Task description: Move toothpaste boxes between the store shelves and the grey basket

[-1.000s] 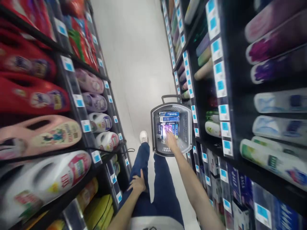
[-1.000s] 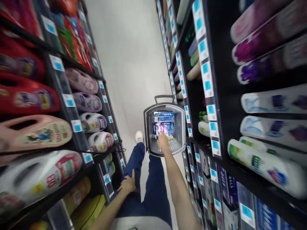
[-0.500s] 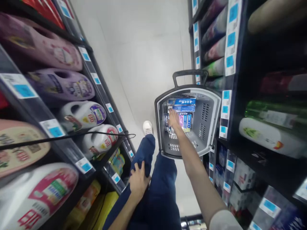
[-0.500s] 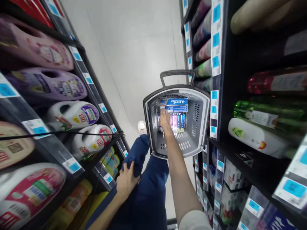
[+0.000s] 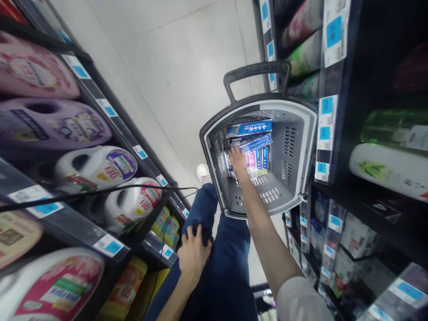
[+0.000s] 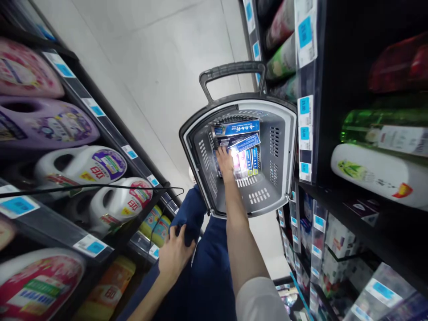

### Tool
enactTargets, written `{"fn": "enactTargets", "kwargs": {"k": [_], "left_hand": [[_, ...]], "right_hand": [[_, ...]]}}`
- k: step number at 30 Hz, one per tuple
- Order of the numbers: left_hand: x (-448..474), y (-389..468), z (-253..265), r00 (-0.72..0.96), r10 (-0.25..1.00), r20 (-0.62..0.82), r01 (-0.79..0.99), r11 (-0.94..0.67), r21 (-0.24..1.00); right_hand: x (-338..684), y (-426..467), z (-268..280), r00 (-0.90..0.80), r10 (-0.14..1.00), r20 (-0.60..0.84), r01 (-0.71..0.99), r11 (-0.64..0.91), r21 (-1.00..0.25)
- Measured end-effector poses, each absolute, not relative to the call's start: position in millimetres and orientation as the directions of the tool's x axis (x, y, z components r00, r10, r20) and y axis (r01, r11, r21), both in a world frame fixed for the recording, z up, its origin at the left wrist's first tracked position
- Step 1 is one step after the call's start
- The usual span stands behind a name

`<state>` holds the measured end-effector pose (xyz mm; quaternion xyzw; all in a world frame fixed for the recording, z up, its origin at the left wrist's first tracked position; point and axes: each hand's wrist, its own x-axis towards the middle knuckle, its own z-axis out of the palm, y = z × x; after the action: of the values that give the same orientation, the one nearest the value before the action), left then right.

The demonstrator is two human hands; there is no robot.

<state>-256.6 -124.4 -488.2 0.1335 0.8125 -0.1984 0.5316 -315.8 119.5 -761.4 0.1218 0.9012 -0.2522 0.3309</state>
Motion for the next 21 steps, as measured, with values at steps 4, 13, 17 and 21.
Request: {"fn": "enactTargets", "kwargs": {"k": [4, 13, 17, 21], "left_hand": [[-259.5, -119.2, -486.9, -0.412, 0.029, -0.911, 0.429, 0.888, -0.166], [-244.9, -117.5, -483.6, -0.44, 0.063, -0.896, 0.459, 0.873, -0.164], [-229.8, -129.4, -487.7, -0.457, 0.07, -0.887, 0.455, 0.875, -0.166], [-214.0, -136.8, -489.9, -0.479, 0.083, -0.874, 0.456, 0.874, -0.167]], "right_hand": [[-294.5, 122.2, -740.7, -0.785, -0.099, -0.611, 0.157, 0.923, -0.352], [-240.6, 124.8, -670.4, -0.794, 0.339, -0.505, 0.608, 0.431, -0.667], [-217.4, 154.9, -656.6, -0.548, 0.523, -0.653, 0.573, -0.335, -0.748], [-213.6, 181.9, -639.5, -0.526, 0.463, -0.713, 0.293, -0.688, -0.664]]}}
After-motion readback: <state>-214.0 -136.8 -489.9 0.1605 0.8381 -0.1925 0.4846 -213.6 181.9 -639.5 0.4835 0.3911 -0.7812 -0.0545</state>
